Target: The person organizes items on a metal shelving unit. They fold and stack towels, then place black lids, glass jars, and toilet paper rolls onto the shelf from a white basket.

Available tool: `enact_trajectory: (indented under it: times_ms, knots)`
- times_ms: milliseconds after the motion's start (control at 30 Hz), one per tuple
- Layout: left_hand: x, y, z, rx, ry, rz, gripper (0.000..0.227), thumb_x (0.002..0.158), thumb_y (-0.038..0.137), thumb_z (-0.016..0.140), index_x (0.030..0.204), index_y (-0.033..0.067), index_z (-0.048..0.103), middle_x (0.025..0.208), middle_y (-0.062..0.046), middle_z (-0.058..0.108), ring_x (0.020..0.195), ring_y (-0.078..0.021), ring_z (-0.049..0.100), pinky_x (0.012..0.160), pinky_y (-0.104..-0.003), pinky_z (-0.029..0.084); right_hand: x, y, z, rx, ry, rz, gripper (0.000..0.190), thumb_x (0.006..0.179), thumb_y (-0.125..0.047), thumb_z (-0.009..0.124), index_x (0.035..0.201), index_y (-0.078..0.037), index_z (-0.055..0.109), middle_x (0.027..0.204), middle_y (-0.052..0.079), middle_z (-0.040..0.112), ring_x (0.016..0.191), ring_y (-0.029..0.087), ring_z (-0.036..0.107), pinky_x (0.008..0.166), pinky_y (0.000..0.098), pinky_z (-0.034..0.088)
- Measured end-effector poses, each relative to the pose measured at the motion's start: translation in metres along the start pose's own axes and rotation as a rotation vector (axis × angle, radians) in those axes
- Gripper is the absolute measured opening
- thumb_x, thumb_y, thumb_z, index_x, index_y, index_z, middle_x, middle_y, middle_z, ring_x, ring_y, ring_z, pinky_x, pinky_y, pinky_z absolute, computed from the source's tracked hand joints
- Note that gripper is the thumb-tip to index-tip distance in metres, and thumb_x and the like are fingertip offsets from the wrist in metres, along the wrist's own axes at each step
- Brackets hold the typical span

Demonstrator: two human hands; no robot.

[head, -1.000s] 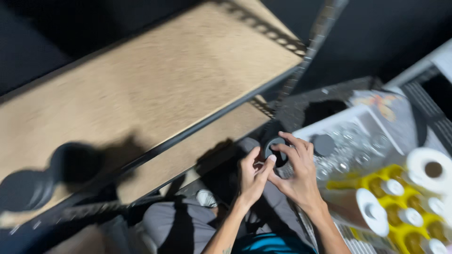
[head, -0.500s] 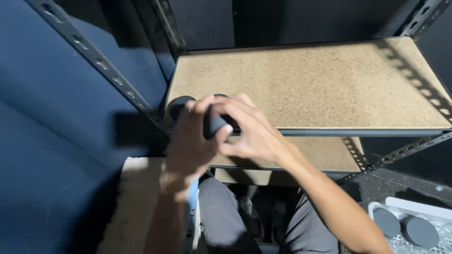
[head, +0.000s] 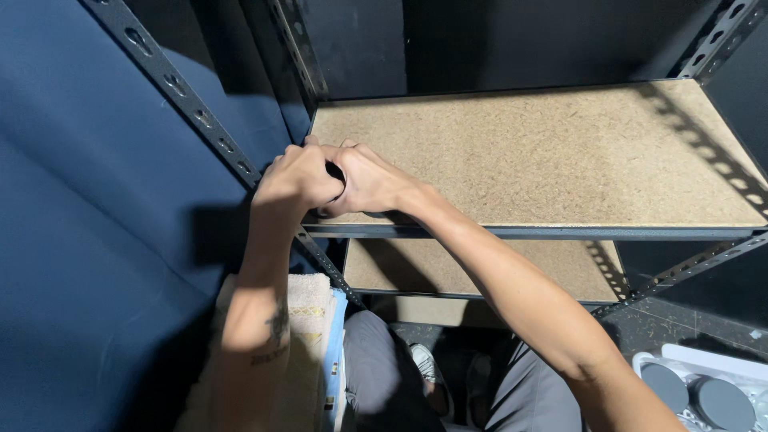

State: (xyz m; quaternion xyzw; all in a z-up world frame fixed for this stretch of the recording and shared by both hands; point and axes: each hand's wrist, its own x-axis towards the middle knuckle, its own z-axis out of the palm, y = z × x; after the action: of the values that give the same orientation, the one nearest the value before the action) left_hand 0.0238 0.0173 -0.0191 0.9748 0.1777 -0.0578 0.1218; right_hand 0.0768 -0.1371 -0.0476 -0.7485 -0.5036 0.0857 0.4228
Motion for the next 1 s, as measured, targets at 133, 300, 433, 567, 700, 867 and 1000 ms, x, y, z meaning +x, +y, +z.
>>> enact_trajectory:
  times_ms: [133, 300, 433, 567, 700, 867, 1000]
  knots:
    - [0.019, -0.008, 0.008, -0.053, -0.07, -0.054, 0.087, 0.056, 0.013, 0.087, 0.142, 0.017, 0.07, 0.135, -0.021, 0.077, 0.131, -0.0545, 0.073, 0.107, -0.067, 0.058, -0.003, 0.001, 0.005, -0.005, -0.032, 0.045, 0.056, 0.067, -0.034, 0.1, 0.107, -0.009, 0.07, 0.091, 0.016, 0.075, 0.103, 0.033, 0.069, 0.089, 0.0447, 0.059]
    - [0.037, -0.023, 0.019, -0.034, -0.049, -0.039, 0.077, 0.056, 0.008, 0.085, 0.132, 0.0219, 0.08, 0.135, -0.018, 0.078, 0.13, -0.0533, 0.073, 0.107, -0.066, 0.059, 0.003, 0.014, 0.01, -0.018, -0.028, 0.028, 0.053, 0.067, -0.032, 0.098, 0.108, -0.011, 0.071, 0.094, 0.015, 0.077, 0.111, 0.035, 0.068, 0.098, 0.046, 0.06]
    - [0.0, 0.003, -0.013, -0.049, -0.095, -0.072, 0.066, 0.073, 0.013, 0.078, 0.139, 0.0155, 0.074, 0.141, -0.024, 0.076, 0.136, -0.0531, 0.07, 0.111, -0.065, 0.058, -0.005, 0.0, 0.004, -0.043, -0.01, 0.022, 0.054, 0.071, -0.034, 0.098, 0.112, -0.011, 0.071, 0.103, 0.014, 0.081, 0.117, 0.035, 0.068, 0.1, 0.0467, 0.06]
    - [-0.029, 0.023, -0.031, -0.067, -0.099, -0.049, 0.059, 0.082, 0.014, 0.073, 0.141, 0.0134, 0.076, 0.144, -0.026, 0.074, 0.138, -0.0546, 0.069, 0.113, -0.066, 0.057, -0.014, 0.002, 0.005, -0.066, 0.004, -0.015, 0.057, 0.079, -0.03, 0.097, 0.125, -0.008, 0.071, 0.125, 0.021, 0.08, 0.131, 0.042, 0.065, 0.11, 0.0538, 0.057]
    - [-0.045, 0.037, -0.04, -0.044, -0.121, -0.076, 0.06, 0.091, 0.016, 0.066, 0.149, 0.0015, 0.067, 0.148, -0.032, 0.071, 0.142, -0.0562, 0.066, 0.114, -0.069, 0.056, -0.02, 0.02, 0.01, -0.064, 0.015, -0.038, 0.052, 0.087, -0.023, 0.094, 0.132, -0.011, 0.071, 0.13, 0.019, 0.077, 0.131, 0.044, 0.065, 0.111, 0.0553, 0.058]
    - [-0.034, 0.028, -0.031, -0.021, -0.14, -0.068, 0.066, 0.09, 0.031, 0.076, 0.15, 0.0039, 0.071, 0.152, -0.032, 0.07, 0.143, -0.0565, 0.065, 0.111, -0.07, 0.057, -0.025, 0.012, 0.009, -0.084, 0.026, -0.03, 0.045, 0.089, -0.02, 0.093, 0.128, -0.011, 0.071, 0.132, 0.018, 0.077, 0.133, 0.044, 0.064, 0.112, 0.0549, 0.057]
    - [-0.029, 0.019, -0.024, -0.02, -0.126, -0.023, 0.069, 0.091, 0.035, 0.082, 0.152, 0.0057, 0.071, 0.152, -0.031, 0.07, 0.144, -0.0545, 0.064, 0.113, -0.068, 0.058, -0.031, 0.006, 0.007, -0.182, 0.035, -0.027, 0.042, 0.092, -0.022, 0.092, 0.128, -0.016, 0.07, 0.133, 0.011, 0.075, 0.134, 0.039, 0.062, 0.108, 0.055, 0.055]
